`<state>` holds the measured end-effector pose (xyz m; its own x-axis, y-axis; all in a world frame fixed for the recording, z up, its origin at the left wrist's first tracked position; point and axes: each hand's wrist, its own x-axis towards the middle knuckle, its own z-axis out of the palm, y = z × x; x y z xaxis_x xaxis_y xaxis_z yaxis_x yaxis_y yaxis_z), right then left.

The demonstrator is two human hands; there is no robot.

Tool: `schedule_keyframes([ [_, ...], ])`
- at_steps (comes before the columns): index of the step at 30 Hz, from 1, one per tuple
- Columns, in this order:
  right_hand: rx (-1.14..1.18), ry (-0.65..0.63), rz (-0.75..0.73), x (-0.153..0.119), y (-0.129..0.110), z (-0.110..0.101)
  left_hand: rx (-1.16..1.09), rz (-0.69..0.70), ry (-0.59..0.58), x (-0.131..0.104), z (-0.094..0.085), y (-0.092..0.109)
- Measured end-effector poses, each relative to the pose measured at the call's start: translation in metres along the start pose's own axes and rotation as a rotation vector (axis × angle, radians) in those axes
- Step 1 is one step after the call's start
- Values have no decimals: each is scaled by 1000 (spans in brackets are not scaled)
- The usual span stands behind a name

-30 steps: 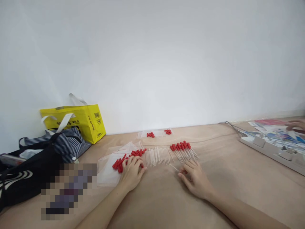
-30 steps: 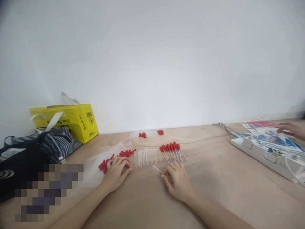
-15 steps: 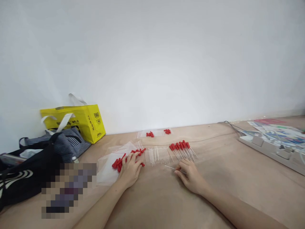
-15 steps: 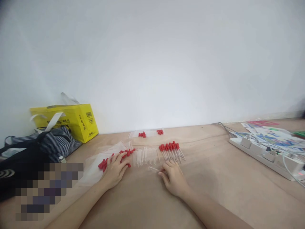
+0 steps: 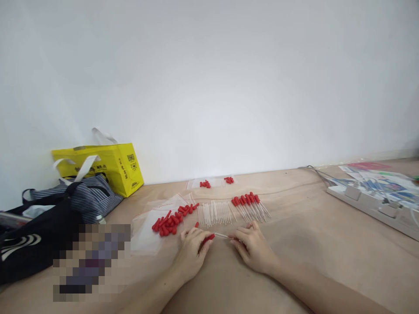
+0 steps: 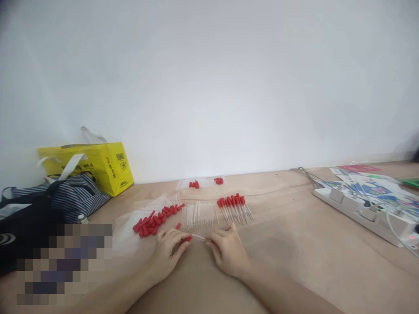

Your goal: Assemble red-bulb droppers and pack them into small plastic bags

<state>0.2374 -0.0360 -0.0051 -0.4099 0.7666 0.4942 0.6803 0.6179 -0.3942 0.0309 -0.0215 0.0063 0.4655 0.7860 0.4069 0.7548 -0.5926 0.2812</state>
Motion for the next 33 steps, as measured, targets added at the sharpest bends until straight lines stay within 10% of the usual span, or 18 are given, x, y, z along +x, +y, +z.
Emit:
schedule_keyframes([
  [14,-4,-50,-74,12,1,13,-73,-153,60,1,0,-3],
  [33,-47,52,-115,8,-7,11,10,196,34,-6,-4,6],
])
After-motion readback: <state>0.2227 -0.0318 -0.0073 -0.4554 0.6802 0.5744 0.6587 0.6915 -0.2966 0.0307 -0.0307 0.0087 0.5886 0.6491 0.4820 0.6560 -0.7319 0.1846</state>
